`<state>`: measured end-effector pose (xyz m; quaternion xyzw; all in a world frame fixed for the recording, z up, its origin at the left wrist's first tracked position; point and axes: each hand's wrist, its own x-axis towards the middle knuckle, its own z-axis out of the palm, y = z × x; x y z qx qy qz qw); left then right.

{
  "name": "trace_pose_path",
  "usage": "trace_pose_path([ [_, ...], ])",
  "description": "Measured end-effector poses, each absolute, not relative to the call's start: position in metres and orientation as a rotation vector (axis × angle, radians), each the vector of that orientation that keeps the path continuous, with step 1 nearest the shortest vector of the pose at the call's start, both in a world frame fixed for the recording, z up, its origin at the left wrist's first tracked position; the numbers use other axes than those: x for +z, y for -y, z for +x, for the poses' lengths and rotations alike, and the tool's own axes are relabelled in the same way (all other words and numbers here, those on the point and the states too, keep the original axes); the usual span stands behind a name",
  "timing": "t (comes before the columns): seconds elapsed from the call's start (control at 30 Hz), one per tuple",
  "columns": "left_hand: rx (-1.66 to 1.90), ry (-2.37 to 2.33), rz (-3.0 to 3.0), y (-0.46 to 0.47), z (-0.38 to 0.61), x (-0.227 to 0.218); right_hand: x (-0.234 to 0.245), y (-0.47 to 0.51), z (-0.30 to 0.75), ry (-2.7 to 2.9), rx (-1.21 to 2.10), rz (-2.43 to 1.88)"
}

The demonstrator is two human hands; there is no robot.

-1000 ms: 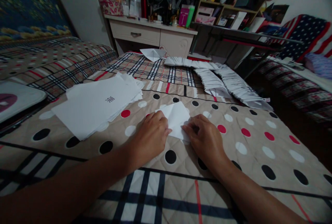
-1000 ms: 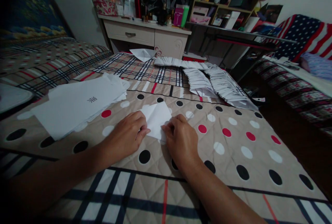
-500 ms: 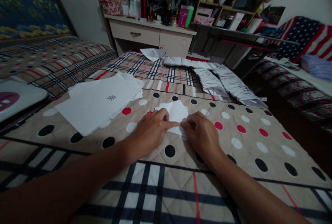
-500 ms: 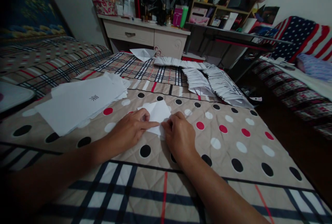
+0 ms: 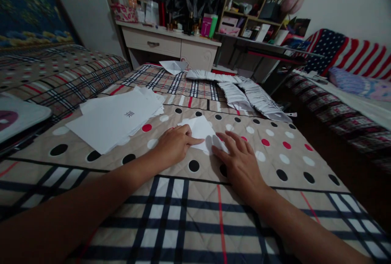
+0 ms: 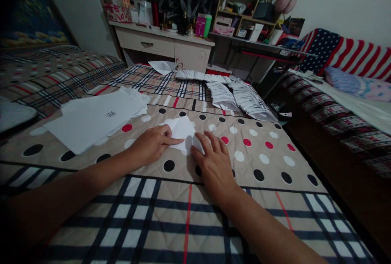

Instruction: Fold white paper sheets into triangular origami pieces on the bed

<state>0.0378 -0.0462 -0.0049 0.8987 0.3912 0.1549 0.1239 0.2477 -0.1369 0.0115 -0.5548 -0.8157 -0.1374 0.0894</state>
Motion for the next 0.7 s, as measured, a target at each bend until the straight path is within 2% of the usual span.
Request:
trace_pose_path([
  [0.2,0.441,-1.173,2.591,0.047,0.038,-0.003,0.02,0.163,0.268,2.418,-0.289,-1.675],
  [0.4,0.477,-1.153,2.591,0.046,0.038,-0.005,0.032,0.131,0.278,2.126,0.348,-1.701],
  [0.57,0.565,-1.185,2.575,0.049,0.037,-0.006,0.022,0.08,0.263,1.842,0.451,-1.85],
  [0.7,0.736,-1.478,2.522,0.053,0.031,-0.005,0.018,0.067,0.254,1.757,0.543,-1.855],
])
